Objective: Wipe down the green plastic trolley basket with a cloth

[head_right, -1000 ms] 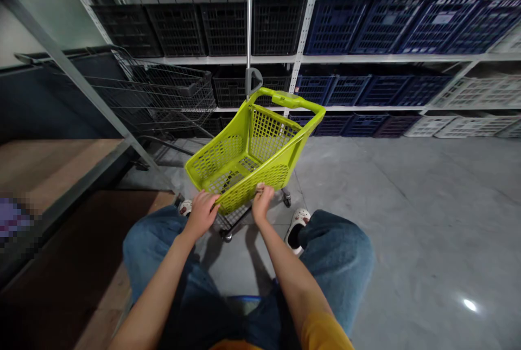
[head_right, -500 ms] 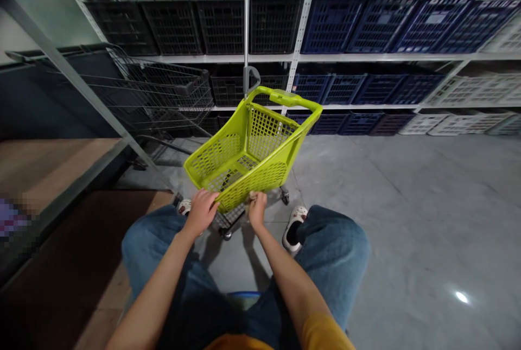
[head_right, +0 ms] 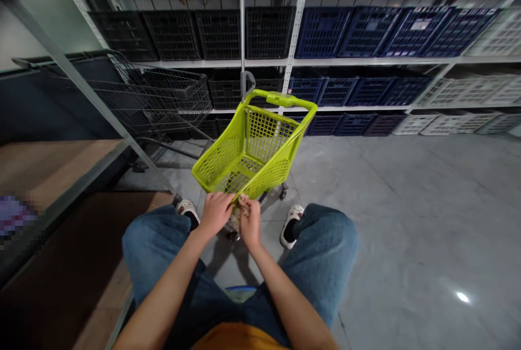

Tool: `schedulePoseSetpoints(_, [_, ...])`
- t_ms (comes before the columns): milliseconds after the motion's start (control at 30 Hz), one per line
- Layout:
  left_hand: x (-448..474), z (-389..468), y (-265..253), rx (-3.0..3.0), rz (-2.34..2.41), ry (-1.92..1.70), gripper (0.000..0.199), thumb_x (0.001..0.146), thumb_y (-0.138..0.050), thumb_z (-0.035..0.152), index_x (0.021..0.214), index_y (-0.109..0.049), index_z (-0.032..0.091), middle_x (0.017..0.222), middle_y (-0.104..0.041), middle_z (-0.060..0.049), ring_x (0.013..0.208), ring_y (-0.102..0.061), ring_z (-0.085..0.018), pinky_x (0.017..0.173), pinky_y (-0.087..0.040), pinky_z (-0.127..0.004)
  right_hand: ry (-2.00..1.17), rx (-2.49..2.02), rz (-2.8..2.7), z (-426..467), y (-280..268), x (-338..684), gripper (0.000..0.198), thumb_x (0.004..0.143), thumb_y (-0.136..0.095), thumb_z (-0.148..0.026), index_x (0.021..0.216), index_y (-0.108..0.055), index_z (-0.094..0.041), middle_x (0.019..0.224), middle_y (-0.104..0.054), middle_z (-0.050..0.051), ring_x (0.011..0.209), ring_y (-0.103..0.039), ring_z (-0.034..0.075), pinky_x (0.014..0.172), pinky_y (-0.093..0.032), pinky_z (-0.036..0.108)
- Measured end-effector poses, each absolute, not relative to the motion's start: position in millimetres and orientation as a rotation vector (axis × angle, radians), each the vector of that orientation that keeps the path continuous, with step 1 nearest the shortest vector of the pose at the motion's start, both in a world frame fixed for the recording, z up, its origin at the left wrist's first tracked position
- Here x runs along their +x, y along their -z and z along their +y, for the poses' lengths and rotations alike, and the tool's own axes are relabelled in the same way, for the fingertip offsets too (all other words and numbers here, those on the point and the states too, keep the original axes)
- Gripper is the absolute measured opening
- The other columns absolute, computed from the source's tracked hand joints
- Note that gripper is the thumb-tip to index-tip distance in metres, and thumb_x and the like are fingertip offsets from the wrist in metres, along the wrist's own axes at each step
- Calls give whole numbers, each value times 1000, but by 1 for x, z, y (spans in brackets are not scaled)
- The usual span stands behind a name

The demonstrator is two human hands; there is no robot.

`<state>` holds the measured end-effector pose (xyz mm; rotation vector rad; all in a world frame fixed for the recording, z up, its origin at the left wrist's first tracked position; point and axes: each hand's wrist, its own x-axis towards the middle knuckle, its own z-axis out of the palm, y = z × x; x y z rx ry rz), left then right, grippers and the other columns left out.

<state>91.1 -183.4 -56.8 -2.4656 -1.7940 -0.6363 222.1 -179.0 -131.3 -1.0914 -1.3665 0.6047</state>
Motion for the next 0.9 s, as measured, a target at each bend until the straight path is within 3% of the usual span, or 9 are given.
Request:
schedulePoseSetpoints(200, [97, -176, 46, -2704, -1587, 626, 48, 87, -62, 28, 133, -50, 27, 114, -69, -6, 109, -58, -23, 88, -39, -41, -398, -1103, -1522, -146, 72, 284, 31, 88, -48, -19, 116, -60, -25, 110, -56, 8, 106, -52, 22, 97, -43, 43])
schedulePoseSetpoints(300, [76, -163, 45, -2657, -1589, 669, 29, 86, -64, 36, 114, -63, 27, 118, -68, -5, 120, -53, -24, 104, -30, -47, -348, -1063, -1752, -149, 68, 292, 41, 85, -47, -12, 119, -62, -27, 112, -54, 8, 110, -49, 24, 101, -41, 46])
schedulePoseSetpoints(367, [59, -153, 46, -2667, -1590, 635, 23, 89, -61, 38, 107, -66, 27, 110, -71, -3, 111, -58, -22, 108, -26, -48, -330, -1066, -1806, -154, 70, 291, 44, 85, -45, -10, 122, -62, -28, 113, -52, 9, 111, -48, 24, 101, -41, 46])
schedulePoseSetpoints(533, [42, -144, 50, -2712, -1529, 571, 28, 91, -55, 45, 102, -68, 22, 98, -72, -5, 96, -60, -22, 87, -40, -37, -361, -1056, -1856, -158, 73, 285, 49, 87, -43, -10, 131, -57, -28, 112, -49, 9, 110, -48, 24, 102, -43, 45])
schedulePoseSetpoints(900, [63, -173, 57, -2571, -1654, 661, 27, 90, -55, 49, 97, -70, 27, 94, -72, -2, 91, -58, -20, 78, -33, -36, -395, -1063, -1841, -154, 72, 295, 43, 84, -42, -8, 118, -62, -25, 111, -46, 9, 111, -47, 23, 105, -42, 45])
